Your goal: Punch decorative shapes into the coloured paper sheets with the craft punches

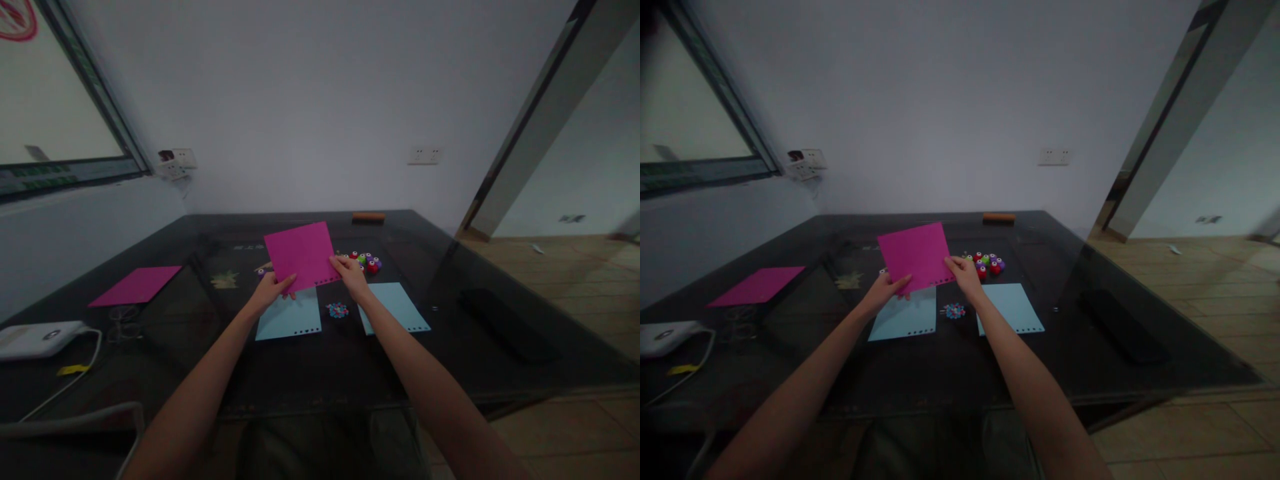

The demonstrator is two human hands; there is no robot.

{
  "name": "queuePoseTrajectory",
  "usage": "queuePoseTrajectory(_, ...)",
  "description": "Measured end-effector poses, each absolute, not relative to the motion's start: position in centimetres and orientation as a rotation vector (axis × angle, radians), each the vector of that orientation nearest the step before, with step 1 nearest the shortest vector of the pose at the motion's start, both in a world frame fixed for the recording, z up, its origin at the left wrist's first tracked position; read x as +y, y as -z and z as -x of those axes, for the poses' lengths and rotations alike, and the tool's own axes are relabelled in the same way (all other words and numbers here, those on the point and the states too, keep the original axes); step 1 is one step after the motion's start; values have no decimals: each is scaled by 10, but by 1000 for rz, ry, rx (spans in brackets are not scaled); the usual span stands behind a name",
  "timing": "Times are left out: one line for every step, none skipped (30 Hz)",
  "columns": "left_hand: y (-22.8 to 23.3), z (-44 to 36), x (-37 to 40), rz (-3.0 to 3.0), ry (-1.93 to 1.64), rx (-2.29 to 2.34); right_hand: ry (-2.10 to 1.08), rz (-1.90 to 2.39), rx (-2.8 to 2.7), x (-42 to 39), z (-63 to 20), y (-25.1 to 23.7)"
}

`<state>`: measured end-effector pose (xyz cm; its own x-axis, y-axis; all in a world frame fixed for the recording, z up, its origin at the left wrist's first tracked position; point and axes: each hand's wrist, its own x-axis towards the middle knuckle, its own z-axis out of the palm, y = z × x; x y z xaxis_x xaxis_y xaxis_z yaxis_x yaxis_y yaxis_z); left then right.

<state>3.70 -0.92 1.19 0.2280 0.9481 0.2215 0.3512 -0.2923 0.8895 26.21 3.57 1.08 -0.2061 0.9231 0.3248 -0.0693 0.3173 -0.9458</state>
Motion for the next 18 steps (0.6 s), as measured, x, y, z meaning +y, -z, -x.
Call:
queuePoseTrajectory(-13,-37,-10,-1784,-1050,1207,-1119,814,-1474,36,-262,-10)
queuePoseTrajectory(-13,-37,-10,-1778,-1052,1213,-1116,805,-1472,36,-262,-10)
queuePoseTrajectory(-14,-38,-11,-1763,-1050,1220,-1114,800,-1472,37,-262,-10)
queuePoseTrajectory(-15,-38,-12,-1740,-1050,1226,-1113,799,-1469,37,-262,-10)
queuePoseTrajectory(-16,-39,-13,-1715,-1051,1230,-1109,798,-1464,37,-262,-10)
queuePoseTrajectory(-17,-40,-14,-1688,-1052,1230,-1105,796,-1458,37,-262,-10)
queuePoseTrajectory(-17,-41,-16,-1664,-1055,1223,-1104,792,-1451,37,-262,-10)
queuePoseTrajectory(-18,-43,-17,-1644,-1058,1213,-1105,785,-1444,37,-262,-10)
queuePoseTrajectory(-18,-44,-18,-1627,-1061,1205,-1108,778,-1438,37,-261,-10)
queuePoseTrajectory(-19,-45,-19,-1614,-1065,1199,-1110,773,-1432,37,-261,-10)
queuePoseTrajectory(-19,-46,-20,-1604,-1069,1195,-1112,771,-1428,36,-261,-11)
queuePoseTrajectory(-19,-47,-21,-1600,-1073,1192,-1112,770,-1426,36,-261,-11)
queuePoseTrajectory(-19,-48,-21,-1601,-1077,1188,-1110,770,-1425,35,-261,-11)
queuePoseTrajectory(-19,-49,-22,-1606,-1079,1180,-1107,772,-1427,35,-261,-12)
queuePoseTrajectory(-19,-49,-22,-1615,-1080,1169,-1104,776,-1430,34,-261,-12)
queuePoseTrajectory(-18,-50,-22,-1626,-1079,1154,-1102,780,-1437,34,-261,-13)
queuePoseTrajectory(-18,-50,-21,-1638,-1079,1137,-1102,785,-1444,33,-261,-13)
queuePoseTrajectory(-18,-50,-21,-1651,-1079,1123,-1102,791,-1449,33,-261,-14)
